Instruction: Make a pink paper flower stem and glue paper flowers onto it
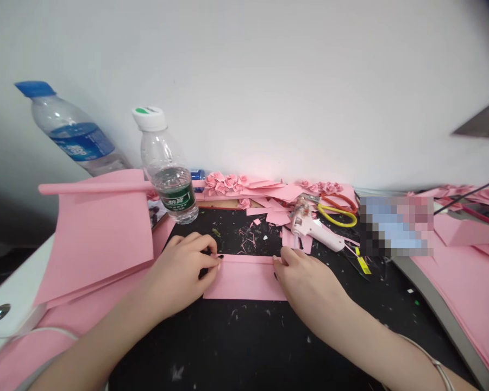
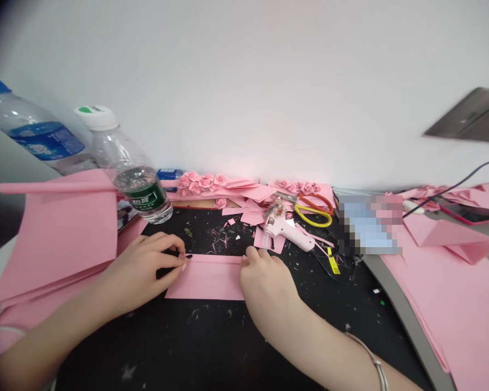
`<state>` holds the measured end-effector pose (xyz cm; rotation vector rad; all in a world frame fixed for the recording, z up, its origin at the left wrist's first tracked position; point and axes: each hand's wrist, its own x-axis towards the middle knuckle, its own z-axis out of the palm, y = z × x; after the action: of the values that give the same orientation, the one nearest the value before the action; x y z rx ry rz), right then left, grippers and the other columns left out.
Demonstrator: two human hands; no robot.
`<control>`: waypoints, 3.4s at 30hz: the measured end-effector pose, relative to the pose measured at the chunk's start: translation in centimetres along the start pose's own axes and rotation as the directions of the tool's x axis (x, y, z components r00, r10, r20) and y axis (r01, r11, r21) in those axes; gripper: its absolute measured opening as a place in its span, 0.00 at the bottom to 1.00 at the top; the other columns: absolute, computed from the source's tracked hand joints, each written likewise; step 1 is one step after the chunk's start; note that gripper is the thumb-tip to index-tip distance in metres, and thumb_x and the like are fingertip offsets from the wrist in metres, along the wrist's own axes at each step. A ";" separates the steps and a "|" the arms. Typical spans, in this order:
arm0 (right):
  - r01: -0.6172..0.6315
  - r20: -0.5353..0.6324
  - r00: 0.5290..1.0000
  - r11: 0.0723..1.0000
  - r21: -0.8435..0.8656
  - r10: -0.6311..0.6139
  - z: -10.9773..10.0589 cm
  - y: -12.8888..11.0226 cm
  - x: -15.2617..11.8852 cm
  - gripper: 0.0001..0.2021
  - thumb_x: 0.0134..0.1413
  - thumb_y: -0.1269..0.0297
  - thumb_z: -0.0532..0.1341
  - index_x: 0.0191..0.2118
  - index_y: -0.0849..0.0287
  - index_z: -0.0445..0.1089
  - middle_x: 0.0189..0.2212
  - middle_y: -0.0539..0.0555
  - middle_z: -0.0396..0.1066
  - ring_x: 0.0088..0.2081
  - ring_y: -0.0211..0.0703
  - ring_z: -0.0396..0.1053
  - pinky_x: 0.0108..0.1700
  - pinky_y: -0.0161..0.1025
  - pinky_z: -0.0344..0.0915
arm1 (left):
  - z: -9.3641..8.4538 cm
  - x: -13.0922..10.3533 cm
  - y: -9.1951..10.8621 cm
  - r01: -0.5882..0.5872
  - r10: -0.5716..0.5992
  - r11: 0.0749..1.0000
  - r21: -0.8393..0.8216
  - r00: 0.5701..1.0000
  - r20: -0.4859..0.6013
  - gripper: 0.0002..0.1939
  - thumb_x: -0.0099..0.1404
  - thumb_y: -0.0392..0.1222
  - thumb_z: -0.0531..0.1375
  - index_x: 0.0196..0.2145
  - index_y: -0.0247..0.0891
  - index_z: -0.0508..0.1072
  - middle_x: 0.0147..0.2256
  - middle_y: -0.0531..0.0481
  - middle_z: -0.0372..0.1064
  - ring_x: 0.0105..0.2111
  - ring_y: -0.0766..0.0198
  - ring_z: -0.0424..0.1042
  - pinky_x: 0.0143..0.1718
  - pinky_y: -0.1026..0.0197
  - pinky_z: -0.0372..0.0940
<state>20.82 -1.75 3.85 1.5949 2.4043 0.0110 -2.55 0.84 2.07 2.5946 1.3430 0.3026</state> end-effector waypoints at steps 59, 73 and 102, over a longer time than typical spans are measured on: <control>0.220 -0.127 0.970 0.972 0.080 -0.209 1.7 -2.3 0.2 0.20 0.53 0.80 0.52 0.52 0.65 0.65 0.38 0.59 0.66 0.33 0.44 0.66 0.32 0.38 0.65 | 0.6 0.0 1.9 -0.077 0.077 0.997 0.007 0.994 0.074 0.14 0.59 0.33 0.52 0.40 0.40 0.74 0.44 0.46 0.65 0.44 0.54 0.61 0.44 0.49 0.57; 0.003 0.183 0.983 0.999 0.035 -0.009 -1.5 -0.1 -0.5 0.16 0.52 0.82 0.51 0.40 0.62 0.71 0.37 0.59 0.69 0.33 0.46 0.70 0.29 0.39 0.64 | 0.0 -0.2 0.1 -0.033 0.030 0.998 0.046 0.998 0.049 0.14 0.65 0.37 0.51 0.32 0.44 0.77 0.44 0.51 0.69 0.42 0.57 0.65 0.42 0.52 0.58; 0.141 -0.162 0.983 0.925 0.354 -0.088 1.4 1.5 1.5 0.09 0.56 0.79 0.53 0.31 0.61 0.67 0.34 0.54 0.64 0.33 0.37 0.65 0.35 0.33 0.60 | 1.3 0.9 -1.3 0.098 -0.122 0.902 -0.420 0.992 -0.031 0.06 0.61 0.33 0.57 0.32 0.40 0.75 0.30 0.53 0.70 0.31 0.64 0.69 0.34 0.62 0.63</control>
<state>21.89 -0.01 2.41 1.6439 2.7345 -0.3772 -2.73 2.18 0.57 2.1612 1.2710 0.5793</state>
